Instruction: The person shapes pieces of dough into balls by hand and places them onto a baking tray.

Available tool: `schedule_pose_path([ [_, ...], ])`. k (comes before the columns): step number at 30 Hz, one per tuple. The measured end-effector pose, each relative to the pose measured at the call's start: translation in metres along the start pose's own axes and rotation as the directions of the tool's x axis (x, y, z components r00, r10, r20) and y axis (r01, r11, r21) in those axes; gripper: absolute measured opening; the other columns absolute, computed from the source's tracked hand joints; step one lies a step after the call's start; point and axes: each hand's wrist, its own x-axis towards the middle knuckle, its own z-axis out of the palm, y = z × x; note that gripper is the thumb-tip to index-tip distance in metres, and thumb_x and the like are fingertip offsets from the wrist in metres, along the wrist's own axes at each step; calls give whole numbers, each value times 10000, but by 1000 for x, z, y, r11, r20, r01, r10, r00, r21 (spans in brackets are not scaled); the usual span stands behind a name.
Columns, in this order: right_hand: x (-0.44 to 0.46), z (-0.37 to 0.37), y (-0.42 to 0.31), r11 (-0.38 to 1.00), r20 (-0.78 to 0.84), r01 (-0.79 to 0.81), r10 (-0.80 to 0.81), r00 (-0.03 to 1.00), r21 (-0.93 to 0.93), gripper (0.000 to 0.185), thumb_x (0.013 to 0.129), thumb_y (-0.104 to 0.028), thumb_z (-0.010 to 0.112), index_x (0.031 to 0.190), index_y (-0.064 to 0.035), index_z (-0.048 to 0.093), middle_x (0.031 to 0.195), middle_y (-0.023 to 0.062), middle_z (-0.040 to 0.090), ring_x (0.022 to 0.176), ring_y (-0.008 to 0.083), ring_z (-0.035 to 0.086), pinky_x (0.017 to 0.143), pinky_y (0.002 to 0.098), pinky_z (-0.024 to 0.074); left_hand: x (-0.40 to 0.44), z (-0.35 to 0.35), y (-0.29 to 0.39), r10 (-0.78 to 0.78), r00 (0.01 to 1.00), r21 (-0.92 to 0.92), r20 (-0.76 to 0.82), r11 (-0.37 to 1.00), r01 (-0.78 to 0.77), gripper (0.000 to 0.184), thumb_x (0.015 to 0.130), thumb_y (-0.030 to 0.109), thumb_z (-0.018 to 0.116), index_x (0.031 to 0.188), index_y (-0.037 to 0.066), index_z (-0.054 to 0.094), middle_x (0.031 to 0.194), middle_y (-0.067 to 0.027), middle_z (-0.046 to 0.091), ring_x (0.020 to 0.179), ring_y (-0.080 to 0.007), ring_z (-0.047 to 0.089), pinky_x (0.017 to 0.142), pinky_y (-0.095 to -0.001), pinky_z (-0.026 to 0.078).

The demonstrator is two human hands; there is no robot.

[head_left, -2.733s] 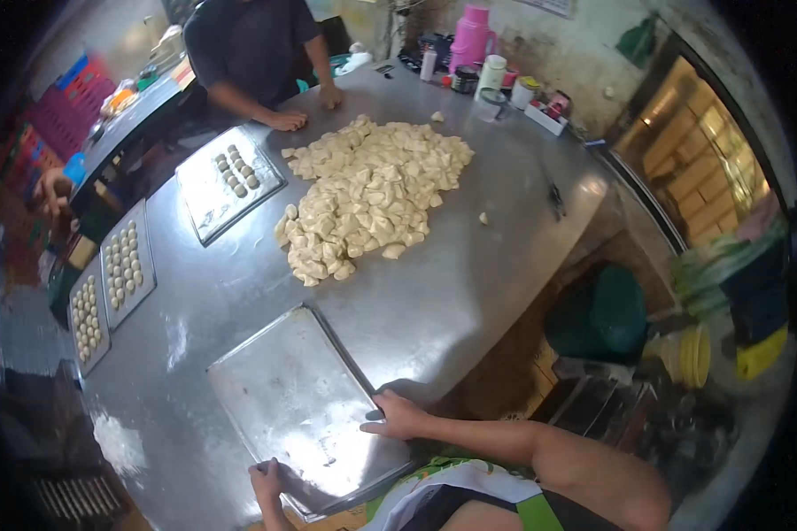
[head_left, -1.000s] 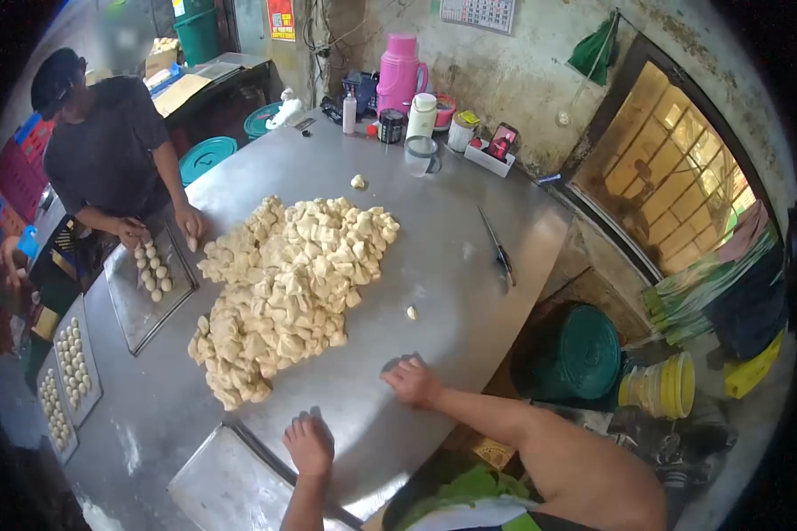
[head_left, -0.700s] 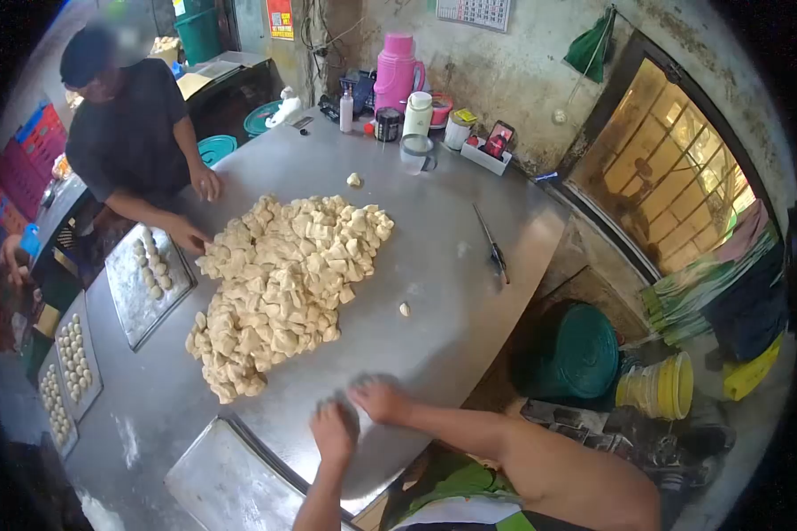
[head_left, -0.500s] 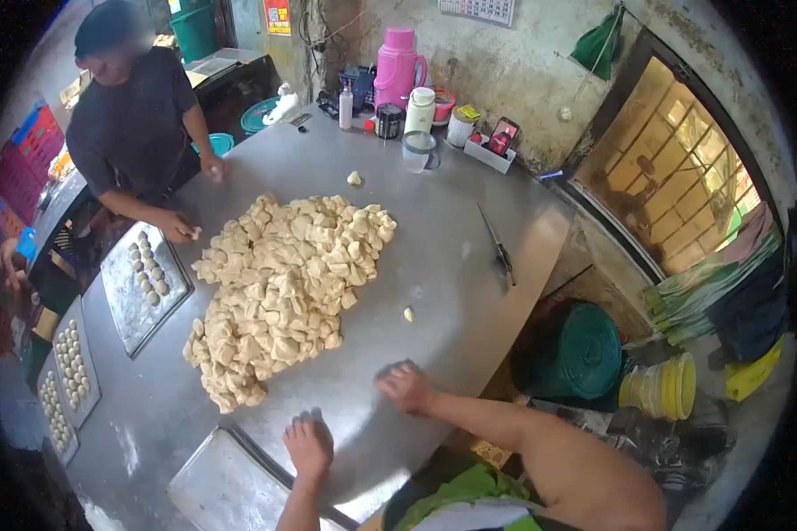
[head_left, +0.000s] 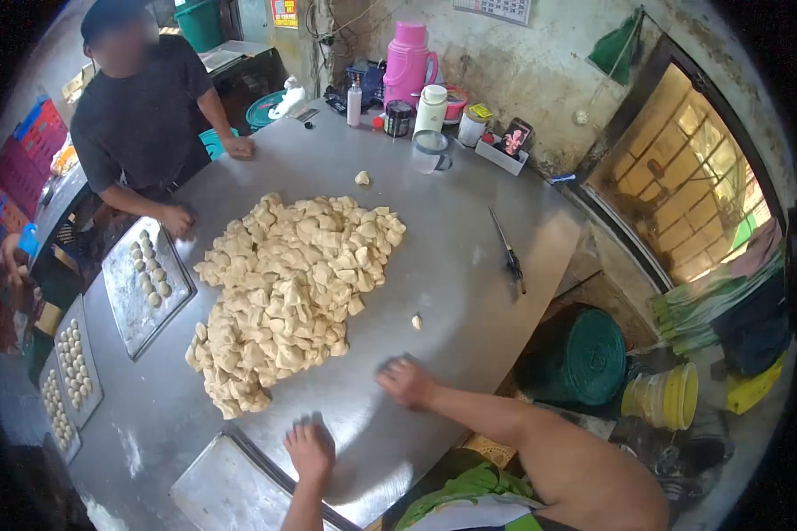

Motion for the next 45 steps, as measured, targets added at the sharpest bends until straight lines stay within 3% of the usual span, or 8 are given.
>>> schedule_pose_path([
  [4, 85, 75, -18, 694, 236, -650, 606, 760, 311, 202, 979, -200, 553, 1094, -80, 668, 965, 173, 674, 1011, 325, 651, 963, 500, 473, 73, 34, 13, -312, 936, 21, 161, 949, 313, 237, 893, 140, 605, 1106, 36, 603, 1077, -188, 637, 1009, -377, 584, 846, -509, 411],
  [8, 46, -45, -68, 766, 478, -552, 368, 797, 330, 273, 998, -207, 505, 1179, -69, 656, 1040, 187, 690, 1103, 342, 631, 1005, 516, 456, -5, 20, 50, -182, 956, -194, 231, 954, 228, 199, 909, 156, 570, 1069, 44, 606, 1079, -186, 622, 1031, -383, 569, 869, -500, 413],
  [10, -13, 5, -34, 940, -54, 158, -149, 987, 302, 337, 973, -260, 581, 1267, -114, 657, 974, 113, 685, 990, 288, 660, 899, 485, 508, -58, 29, 29, 9, 996, -143, 86, 990, 4, 150, 909, 140, 549, 1022, 55, 601, 1064, -176, 613, 1026, -394, 555, 870, -511, 411],
  [21, 55, -17, -54, 832, 436, -251, 12, 900, 495, 360, 1041, -322, 494, 1316, -116, 602, 1237, 225, 640, 1101, 387, 621, 914, 501, 505, 21, 19, 57, -159, 976, -124, 149, 976, 178, 180, 870, 97, 602, 1044, 52, 587, 1017, -184, 603, 946, -415, 560, 817, -531, 437],
  [25, 57, 5, 6, 918, 502, -178, -27, 865, 355, 243, 1020, -239, 525, 1189, -114, 645, 828, 125, 709, 828, 354, 679, 831, 505, 529, -5, -13, 30, -147, 989, 8, 18, 989, 147, 233, 852, 94, 629, 1076, 54, 584, 1022, -184, 607, 959, -417, 561, 853, -518, 438],
  [27, 90, 20, -1, 992, -44, 92, -89, 995, 90, 248, 999, -285, 566, 1113, -74, 628, 740, 113, 682, 751, 337, 678, 772, 475, 532, 32, 10, 3, -157, 988, 47, 1, 986, 157, 231, 869, 110, 618, 1091, 55, 587, 1046, -183, 615, 977, -408, 565, 884, -507, 435],
  [41, 83, -11, -129, 892, 82, -265, 253, 964, 365, 318, 779, 23, 661, 1095, -12, 645, 1048, 189, 624, 1027, 413, 591, 903, 461, 493, -36, -72, -16, -239, 969, -497, 68, 834, 241, 302, 803, -4, 675, 1100, 40, 643, 1171, -180, 606, 1069, -394, 587, 920, -456, 499],
  [45, 143, -3, -257, 947, 14, 128, -138, 990, 295, 267, 777, -100, 713, 1039, -62, 675, 1074, 142, 637, 1023, 334, 593, 936, 487, 405, -82, -155, -76, -449, 878, -439, -166, 831, 342, 353, 811, -11, 698, 1158, 25, 639, 1158, -183, 600, 1087, -393, 588, 907, -424, 513],
])
